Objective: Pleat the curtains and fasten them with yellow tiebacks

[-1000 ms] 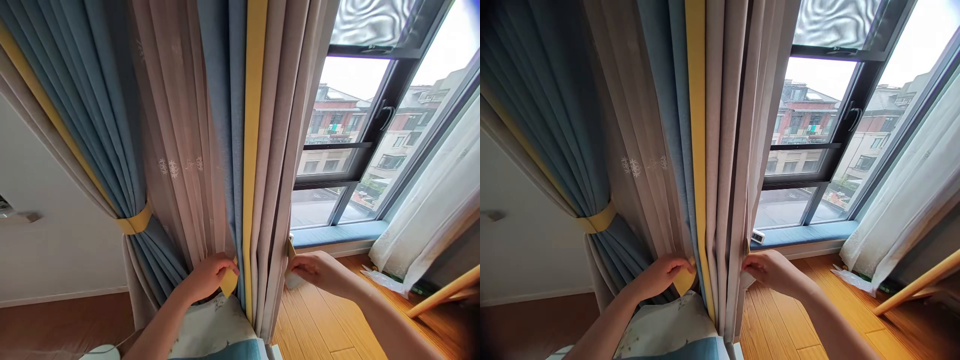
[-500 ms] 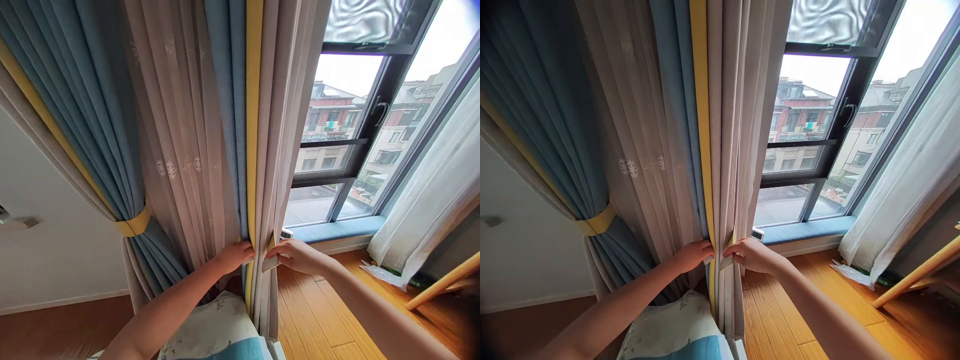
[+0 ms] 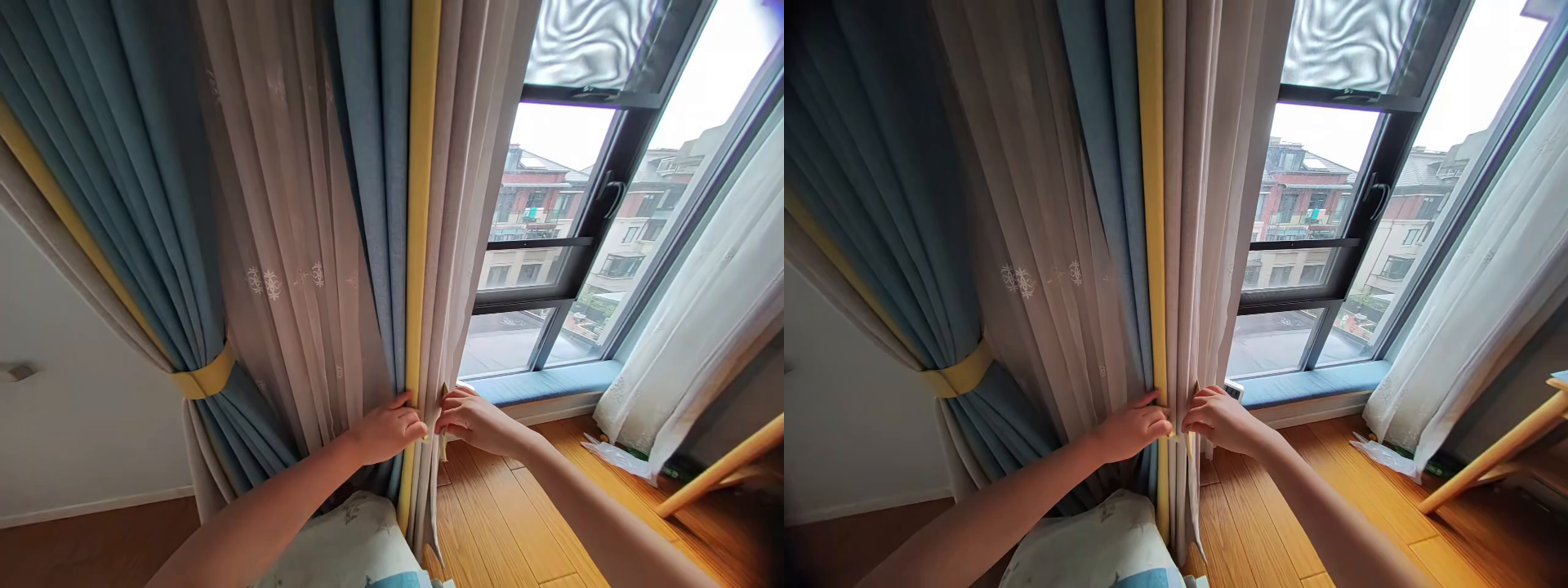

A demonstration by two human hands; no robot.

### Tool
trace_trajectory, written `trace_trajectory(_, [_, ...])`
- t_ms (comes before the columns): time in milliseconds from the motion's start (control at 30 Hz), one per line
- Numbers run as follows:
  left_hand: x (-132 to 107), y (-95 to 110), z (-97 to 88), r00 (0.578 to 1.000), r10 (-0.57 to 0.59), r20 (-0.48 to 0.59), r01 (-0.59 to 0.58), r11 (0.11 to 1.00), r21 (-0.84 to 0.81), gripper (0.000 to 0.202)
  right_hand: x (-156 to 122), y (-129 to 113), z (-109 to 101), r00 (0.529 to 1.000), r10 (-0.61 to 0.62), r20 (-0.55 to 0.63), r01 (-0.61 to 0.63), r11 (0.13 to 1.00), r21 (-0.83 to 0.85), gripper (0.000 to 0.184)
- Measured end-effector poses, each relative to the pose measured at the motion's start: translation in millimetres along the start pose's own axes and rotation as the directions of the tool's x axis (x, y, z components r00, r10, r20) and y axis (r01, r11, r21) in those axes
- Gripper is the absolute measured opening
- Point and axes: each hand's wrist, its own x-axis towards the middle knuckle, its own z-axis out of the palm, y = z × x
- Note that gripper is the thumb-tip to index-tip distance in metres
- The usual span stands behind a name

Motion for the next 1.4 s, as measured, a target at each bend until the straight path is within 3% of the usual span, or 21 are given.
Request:
trace_trajectory(167, [21.5,3.2,-7.1,0.980,-0.198,-0.027,0.198,0.980,-0.018,0.020,-2.0,-10.8,4.9,0.994,0.091,-0.054,-0.088,0.994,0.059,0.012])
trace_trajectory(300, [25.0,6.2,-10.0,0.957,-0.290,-0.010,0.290,0.956,-0.043,0.020,-1.8,-20.0,22.1,0.973,0.151,-0.176,-0.137,0.986,0.090,0.012])
trace_trajectory(500, [22.3,8.6,-6.8,0.904,-0.428,-0.010,0.425,0.900,-0.099,0.018,-0.3,-23.8,51.0,0.874,0.236,-0.424,-0.233,0.971,0.060,0.015])
trace_trajectory(633, [23.7,9.6,-9.1,0.908,-0.419,0.020,0.419,0.900,-0.119,0.020,3.4,-25.5,53.3,0.837,0.240,-0.491,-0.258,0.966,0.033,0.015])
trace_trajectory(967, [28.0,13.5,-17.2,0.905,-0.420,0.068,0.426,0.897,-0.121,0.026,12.0,-25.5,53.8,0.844,0.225,-0.488,-0.314,0.943,-0.107,0.012])
trace_trajectory(1133, [25.0,17.4,-21.8,0.916,-0.398,0.059,0.402,0.909,-0.113,0.026,15.1,-25.8,55.3,0.819,0.262,-0.510,-0.361,0.927,-0.104,0.009])
trace_trajectory(1267, [19.8,17.3,-16.3,0.938,-0.346,0.021,0.346,0.936,-0.064,0.013,14.4,-27.5,54.2,0.821,0.277,-0.499,-0.365,0.927,-0.087,0.009])
trace_trajectory(1400, [16.3,17.7,-2.9,0.946,-0.322,-0.044,0.324,0.944,0.066,0.014,14.5,-28.7,52.3,0.846,0.302,-0.440,-0.393,0.910,-0.130,0.007])
